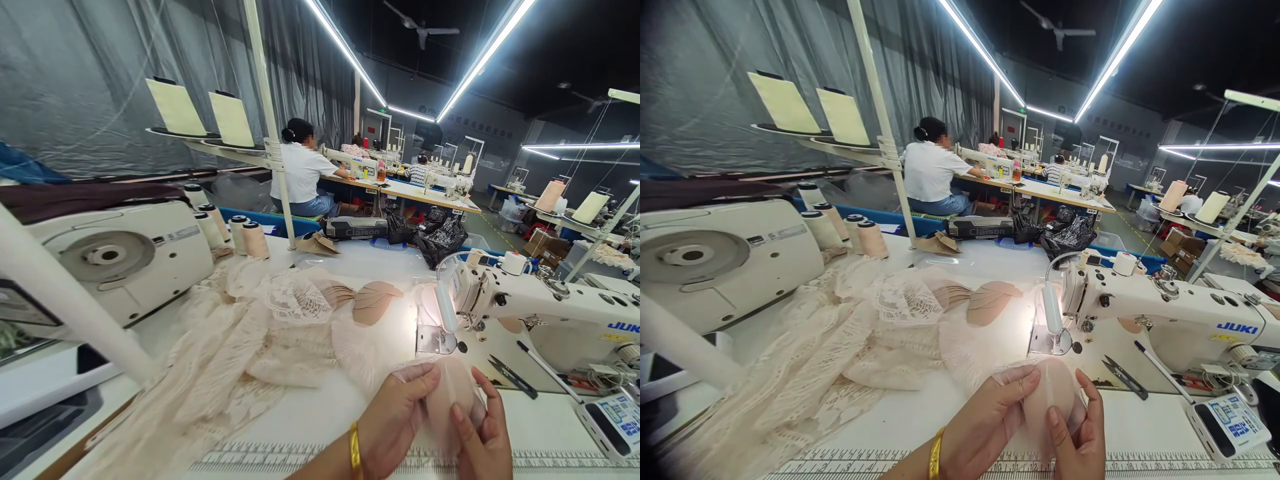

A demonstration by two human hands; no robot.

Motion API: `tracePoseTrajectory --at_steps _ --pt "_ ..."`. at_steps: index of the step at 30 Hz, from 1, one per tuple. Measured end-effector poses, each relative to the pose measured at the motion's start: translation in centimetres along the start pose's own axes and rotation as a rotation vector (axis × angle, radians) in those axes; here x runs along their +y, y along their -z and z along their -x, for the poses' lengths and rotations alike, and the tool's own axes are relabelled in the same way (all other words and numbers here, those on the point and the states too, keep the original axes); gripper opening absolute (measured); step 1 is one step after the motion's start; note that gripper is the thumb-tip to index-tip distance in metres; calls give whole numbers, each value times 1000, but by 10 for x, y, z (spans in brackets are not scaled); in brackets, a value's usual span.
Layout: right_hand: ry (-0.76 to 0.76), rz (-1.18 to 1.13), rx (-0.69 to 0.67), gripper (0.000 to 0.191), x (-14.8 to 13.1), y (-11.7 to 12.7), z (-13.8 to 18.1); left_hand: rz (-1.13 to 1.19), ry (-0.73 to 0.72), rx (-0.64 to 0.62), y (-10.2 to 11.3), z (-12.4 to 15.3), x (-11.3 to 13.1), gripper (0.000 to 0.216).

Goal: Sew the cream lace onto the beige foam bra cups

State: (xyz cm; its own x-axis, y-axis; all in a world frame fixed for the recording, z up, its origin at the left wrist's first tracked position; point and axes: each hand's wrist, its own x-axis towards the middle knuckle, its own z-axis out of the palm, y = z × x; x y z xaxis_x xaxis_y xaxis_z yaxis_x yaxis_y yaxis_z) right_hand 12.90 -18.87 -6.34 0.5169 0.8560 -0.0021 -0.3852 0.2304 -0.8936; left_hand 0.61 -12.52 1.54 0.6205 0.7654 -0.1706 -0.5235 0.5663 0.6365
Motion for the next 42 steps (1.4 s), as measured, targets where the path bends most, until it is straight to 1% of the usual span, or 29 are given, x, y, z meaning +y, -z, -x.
tracePoseTrajectory --at_steps 5,9,12,14,15,16,17,18,19,20,21,22,23,24,25,27,29,30,32,34,36,39,42 --pt "11 37 4 92 -3 -2 1 23 -29 38 -4 -1 2 37" --pt "9 46 -6 102 -5 -6 3 -6 -21 39 -7 -5 0 36" --pt "-12 59 -101 108 -2 -1 4 -13 -46 21 -7 -7 6 34" --pt "-26 101 -214 108 -2 10 2 -63 -41 -47 -6 -3 18 35" --pt "-21 139 -268 106 -4 17 0 -124 -25 -119 -5 0 25 37" --pt "6 195 -319 103 -7 24 -4 -227 -2 -224 -4 3 34 37" --pt "64 273 -373 96 -12 31 -10 -378 13 -359 -2 6 42 35" --pt "155 377 -441 86 -19 37 -17 -573 2 -514 0 9 50 29" --pt "280 502 -512 73 -28 40 -26 -801 -43 -677 3 11 57 18" --pt "437 643 -602 58 -37 42 -37 -1050 -125 -826 5 10 62 7" --pt "603 784 -699 47 -46 40 -49 -1297 -231 -943 8 7 66 8" --pt "767 909 -750 42 -54 36 -62 -1519 -347 -1018 11 2 68 14" --pt "917 1033 -810 37 -60 31 -74 -1696 -455 -1052 14 -5 69 18" --pt "1018 1166 -858 31 -64 24 -87 -1827 -527 -1058 16 -15 70 20" --pt "1103 1286 -892 26 -66 16 -99 -1913 -564 -1049 18 -25 71 22" --pt "1237 1463 -928 23 -63 5 -118 -1982 -541 -1047 21 -46 73 26" --pt "1316 1527 -928 25 -56 0 -128 -1991 -455 -1054 24 -61 77 31" --pt "1324 1523 -917 26 -53 0 -130 -1986 -414 -1048 25 -66 79 33" --pt "1284 1446 -893 29 -52 4 -129 -1967 -361 -1020 29 -69 80 33" --pt "1198 1347 -901 33 -56 8 -123 -1955 -341 -996 34 -69 77 33" --pt "1085 1316 -942 36 -62 11 -117 -1962 -352 -969 41 -69 69 33" --pt "945 1420 -970 33 -66 11 -113 -1952 -409 -924 55 -72 54 31" --pt "899 1513 -948 28 -65 11 -114 -1927 -449 -888 64 -76 43 30"
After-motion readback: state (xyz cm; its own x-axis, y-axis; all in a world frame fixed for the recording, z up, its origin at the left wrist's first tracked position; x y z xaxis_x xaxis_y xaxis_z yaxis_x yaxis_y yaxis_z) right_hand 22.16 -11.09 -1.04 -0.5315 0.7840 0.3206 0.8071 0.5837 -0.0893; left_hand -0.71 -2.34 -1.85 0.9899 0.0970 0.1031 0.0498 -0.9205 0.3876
